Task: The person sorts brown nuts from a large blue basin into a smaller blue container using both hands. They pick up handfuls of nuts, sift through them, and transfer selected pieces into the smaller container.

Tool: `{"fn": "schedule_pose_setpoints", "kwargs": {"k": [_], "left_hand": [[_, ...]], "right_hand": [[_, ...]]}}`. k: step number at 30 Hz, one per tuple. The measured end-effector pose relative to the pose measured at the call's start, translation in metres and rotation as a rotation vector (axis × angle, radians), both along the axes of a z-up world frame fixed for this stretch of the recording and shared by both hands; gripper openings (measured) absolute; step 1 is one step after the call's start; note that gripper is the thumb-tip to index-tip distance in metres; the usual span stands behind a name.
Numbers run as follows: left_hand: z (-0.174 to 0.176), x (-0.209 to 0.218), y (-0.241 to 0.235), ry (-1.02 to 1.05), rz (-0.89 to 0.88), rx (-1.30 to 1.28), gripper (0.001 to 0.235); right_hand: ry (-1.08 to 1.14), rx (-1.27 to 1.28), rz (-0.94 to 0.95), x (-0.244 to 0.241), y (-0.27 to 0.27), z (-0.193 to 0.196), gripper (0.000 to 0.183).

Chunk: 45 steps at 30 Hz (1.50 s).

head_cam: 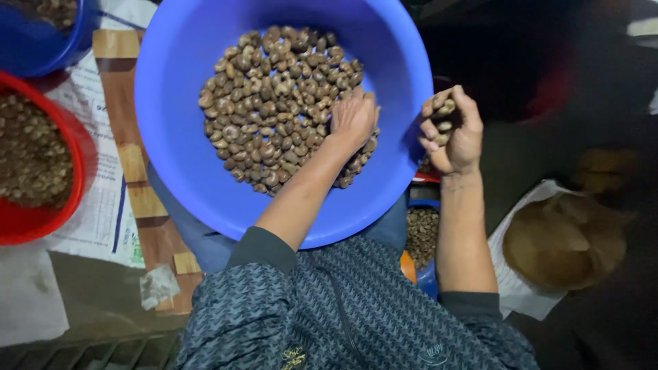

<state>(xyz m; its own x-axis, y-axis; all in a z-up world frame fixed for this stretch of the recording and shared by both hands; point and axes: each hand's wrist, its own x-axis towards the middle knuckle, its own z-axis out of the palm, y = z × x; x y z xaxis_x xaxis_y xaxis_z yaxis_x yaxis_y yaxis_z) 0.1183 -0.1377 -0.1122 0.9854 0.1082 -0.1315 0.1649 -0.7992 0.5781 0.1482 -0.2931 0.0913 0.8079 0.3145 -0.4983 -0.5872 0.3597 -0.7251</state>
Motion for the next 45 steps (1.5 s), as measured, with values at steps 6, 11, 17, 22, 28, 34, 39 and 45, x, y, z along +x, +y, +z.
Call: {"fn": "schedule_pose_setpoints", "kwargs": {"k": [6, 11, 17, 22, 28, 34, 39, 45], "left_hand": [[-0.069, 0.016, -0.018, 0.097, -0.002, -0.071, 0.018], [-0.037, 0.011, -0.008, 0.103, 0.038, -0.076, 0.008], [-0.008, 0.007, 0.003, 0.068, 0.042, -0.133, 0.009], [0.005, -0.003, 0.013, -0.009, 0.051, -0.189, 0.006], [0.016, -0.019, 0.035, -0.101, -0.037, -0.239, 0.029], [-0.017, -0.017, 0.048, -0.170, -0.028, -0.168, 0.033], [0.041, -0.031, 0.065, -0.118, 0.228, -0.456, 0.021], [0.132, -0.036, 0.115, 0.164, 0.640, -1.242, 0.033]], "right_hand": [[-0.027, 0.062, 0.024, -0.002, -0.005, -0.008, 0.035], [-0.017, 0.077, 0.002, -0.002, -0.004, -0.009, 0.034], [-0.029, 0.063, 0.001, -0.003, -0.003, -0.007, 0.034], [-0.011, 0.024, -0.001, -0.003, -0.002, -0.007, 0.035], [-0.010, -0.015, -0.033, -0.003, -0.003, -0.009, 0.038], [-0.032, -0.055, -0.028, -0.004, -0.004, -0.015, 0.038], [-0.090, -0.176, -0.043, -0.007, 0.002, -0.013, 0.024], [-0.098, -0.416, 0.155, -0.020, 0.046, 0.033, 0.017]]}}
